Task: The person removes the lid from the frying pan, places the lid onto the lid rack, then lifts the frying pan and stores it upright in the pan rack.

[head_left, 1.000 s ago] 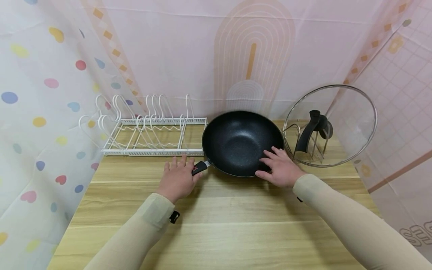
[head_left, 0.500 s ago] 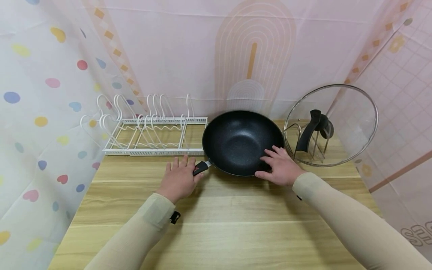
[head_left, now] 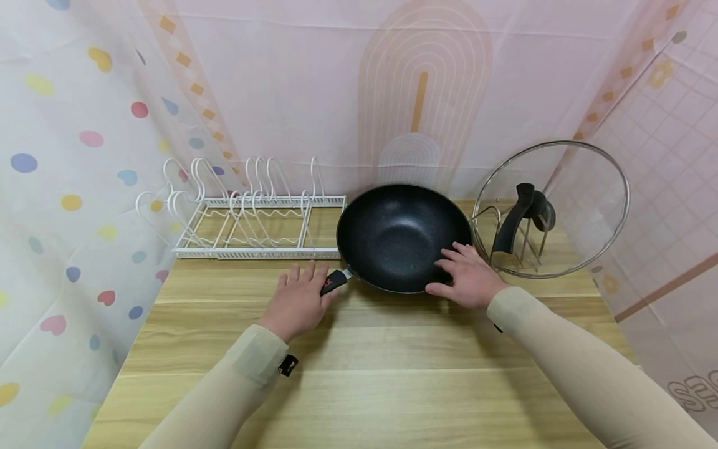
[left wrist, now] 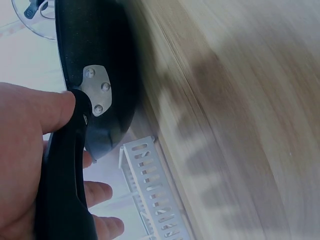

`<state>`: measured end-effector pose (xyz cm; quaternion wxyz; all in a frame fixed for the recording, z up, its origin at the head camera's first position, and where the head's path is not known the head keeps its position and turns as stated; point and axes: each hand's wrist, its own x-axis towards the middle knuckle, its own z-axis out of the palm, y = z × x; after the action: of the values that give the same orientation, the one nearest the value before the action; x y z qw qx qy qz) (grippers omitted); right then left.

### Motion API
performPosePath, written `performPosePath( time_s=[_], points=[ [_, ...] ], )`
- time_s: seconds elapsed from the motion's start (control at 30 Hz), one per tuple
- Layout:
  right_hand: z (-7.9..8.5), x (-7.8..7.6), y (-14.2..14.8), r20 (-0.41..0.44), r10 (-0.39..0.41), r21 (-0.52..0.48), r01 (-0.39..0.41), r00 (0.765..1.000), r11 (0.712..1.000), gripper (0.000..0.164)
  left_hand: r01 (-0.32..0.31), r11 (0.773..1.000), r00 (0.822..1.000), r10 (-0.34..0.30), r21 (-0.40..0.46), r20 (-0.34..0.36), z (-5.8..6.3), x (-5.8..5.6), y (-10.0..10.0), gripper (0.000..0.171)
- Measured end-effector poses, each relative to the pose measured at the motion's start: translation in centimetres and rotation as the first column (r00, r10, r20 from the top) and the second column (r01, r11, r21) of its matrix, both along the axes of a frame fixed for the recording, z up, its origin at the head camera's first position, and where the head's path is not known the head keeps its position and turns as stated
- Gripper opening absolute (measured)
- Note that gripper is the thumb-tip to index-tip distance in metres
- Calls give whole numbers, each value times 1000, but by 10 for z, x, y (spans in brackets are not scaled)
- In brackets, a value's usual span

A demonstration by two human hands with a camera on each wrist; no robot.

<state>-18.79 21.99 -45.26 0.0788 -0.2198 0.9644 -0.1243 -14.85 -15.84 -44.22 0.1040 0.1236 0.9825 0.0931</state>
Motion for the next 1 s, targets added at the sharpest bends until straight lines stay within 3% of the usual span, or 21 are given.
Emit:
performPosePath(
  time_s=[0.33,1.0],
  points=[
    [-2,-7,4,-2,-11,11,11,1000,1000,82,-3,1000,1000,2,26,30,1,0,4,64],
    [-5,-12,7,-20,-13,-2,13,1000,1000,83,9,999,1000,-8,51,-9,0,-4,5,64]
  ],
)
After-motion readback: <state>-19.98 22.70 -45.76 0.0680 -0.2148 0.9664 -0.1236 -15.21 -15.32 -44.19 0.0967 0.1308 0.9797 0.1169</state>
